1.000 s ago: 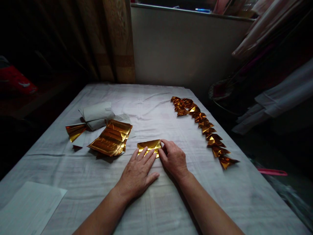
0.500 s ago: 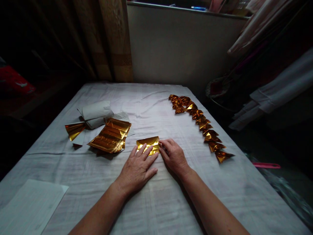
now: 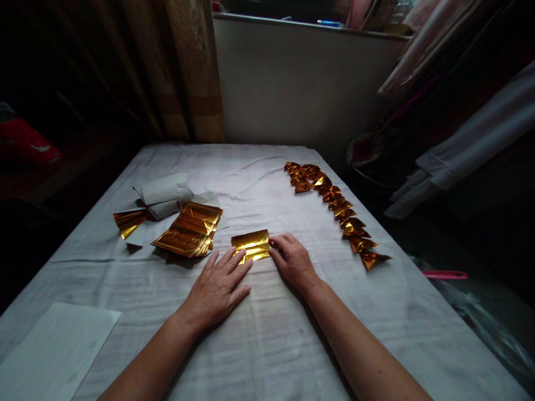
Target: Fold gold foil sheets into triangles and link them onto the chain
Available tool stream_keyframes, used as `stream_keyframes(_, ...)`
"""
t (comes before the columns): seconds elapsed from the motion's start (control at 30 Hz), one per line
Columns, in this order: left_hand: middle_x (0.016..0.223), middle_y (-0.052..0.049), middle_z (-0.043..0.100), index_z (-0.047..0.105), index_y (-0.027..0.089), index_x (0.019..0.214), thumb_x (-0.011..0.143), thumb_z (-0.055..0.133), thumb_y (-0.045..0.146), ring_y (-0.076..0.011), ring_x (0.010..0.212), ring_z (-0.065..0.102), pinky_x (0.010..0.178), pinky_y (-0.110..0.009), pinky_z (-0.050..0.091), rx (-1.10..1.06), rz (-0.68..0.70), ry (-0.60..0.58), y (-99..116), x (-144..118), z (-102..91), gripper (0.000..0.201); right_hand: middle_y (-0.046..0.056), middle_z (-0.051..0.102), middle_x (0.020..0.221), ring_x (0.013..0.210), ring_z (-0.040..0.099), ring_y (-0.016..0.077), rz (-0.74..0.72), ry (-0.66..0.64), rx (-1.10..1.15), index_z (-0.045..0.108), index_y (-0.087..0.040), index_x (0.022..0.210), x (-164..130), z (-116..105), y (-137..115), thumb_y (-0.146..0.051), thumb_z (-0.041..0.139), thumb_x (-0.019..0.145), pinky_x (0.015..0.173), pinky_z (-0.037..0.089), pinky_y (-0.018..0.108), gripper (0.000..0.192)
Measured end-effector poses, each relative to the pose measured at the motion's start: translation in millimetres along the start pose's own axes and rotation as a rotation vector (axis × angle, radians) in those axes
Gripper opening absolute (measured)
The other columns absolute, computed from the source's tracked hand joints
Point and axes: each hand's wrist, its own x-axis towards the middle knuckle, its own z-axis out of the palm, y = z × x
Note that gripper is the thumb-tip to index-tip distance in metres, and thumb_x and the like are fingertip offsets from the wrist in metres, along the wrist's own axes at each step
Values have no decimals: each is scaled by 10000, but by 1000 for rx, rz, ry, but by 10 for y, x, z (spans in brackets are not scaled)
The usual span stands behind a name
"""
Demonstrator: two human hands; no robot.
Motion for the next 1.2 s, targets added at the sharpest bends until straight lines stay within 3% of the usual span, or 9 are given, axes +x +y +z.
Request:
stream_keyframes(0.3, 1516, -52, 471, 439, 247, 1471, 993, 400, 500, -279, 1421, 384, 1204, -504, 187, 79, 5, 50, -93, -207, 9, 543, 88, 668, 983, 915, 607, 218, -14, 26, -91, 677, -193, 1067, -14, -13, -35, -198, 540, 913, 842, 492, 334, 206)
stream_keyframes(0.47, 1511, -51, 478, 450, 248, 1463, 993, 406, 488, -277, 1415, 395, 1202, -503, 192, 80, -1, 69, -63, -198, 24, 530, 136, 620, 1288, 1196, 532, 281, -111, 61, -284, 669, -191, 1175, -101, -17, -300, -223, 528, 927, 976, 414, 415, 287)
stream_keyframes(0.6, 1502, -54, 490, 453, 230, 1461, 994, 400, 491, -269, 1409, 403, 1203, -489, 192, 109, 8, 90, -64, -200, 35, 537, 76, 552, 1436, 1364, 431, 253, -237, -203, -244, 567, -234, 1353, -195, 59, -524, -310, 512, 966, 1123, 295, 450, 398)
stream_keyframes(0.7, 1497, -52, 496, 446, 231, 1466, 993, 402, 492, -263, 1404, 409, 1202, -482, 192, 128, 21, 112, -75, -202, 48, 542, 74, 450, 1523, 1425, 365, 245, -196, -349, -259, 437, -222, 1467, -253, 68, -550, -412, 460, 993, 1188, 188, 504, 511)
stream_keyframes(0.83, 1495, -42, 499, 462, 228, 1453, 1001, 386, 481, -265, 1398, 416, 1192, -478, 201, 149, 34, 126, -89, -206, 70, 523, 100, 323, 1583, 1478, 265, 250, -110, -419, -332, 347, -193, 1518, -330, -44, -420, -504, 401, 998, 1204, 124, 543, 608)
stream_keyframes(1.03, 1477, -61, 518, 452, 213, 1460, 1001, 383, 488, -267, 1385, 436, 1182, -476, 220, 145, 38, 157, -108, -224, 103, 540, 105, 279, 1594, 1478, 266, 264, 4, -390, -406, 356, -190, 1517, -440, -184, -260, -493, 407, 995, 1197, 140, 552, 605)
stream_keyframes(1.2, 1470, -64, 526, 469, 218, 1447, 998, 406, 470, -259, 1382, 442, 1184, -475, 224, 132, 33, 173, -107, -225, 96, 518, 109, 388, 1555, 1447, 331, 266, 23, -265, -419, 419, -179, 1482, -465, -136, -250, -415, 433, 994, 1184, 205, 513, 542)
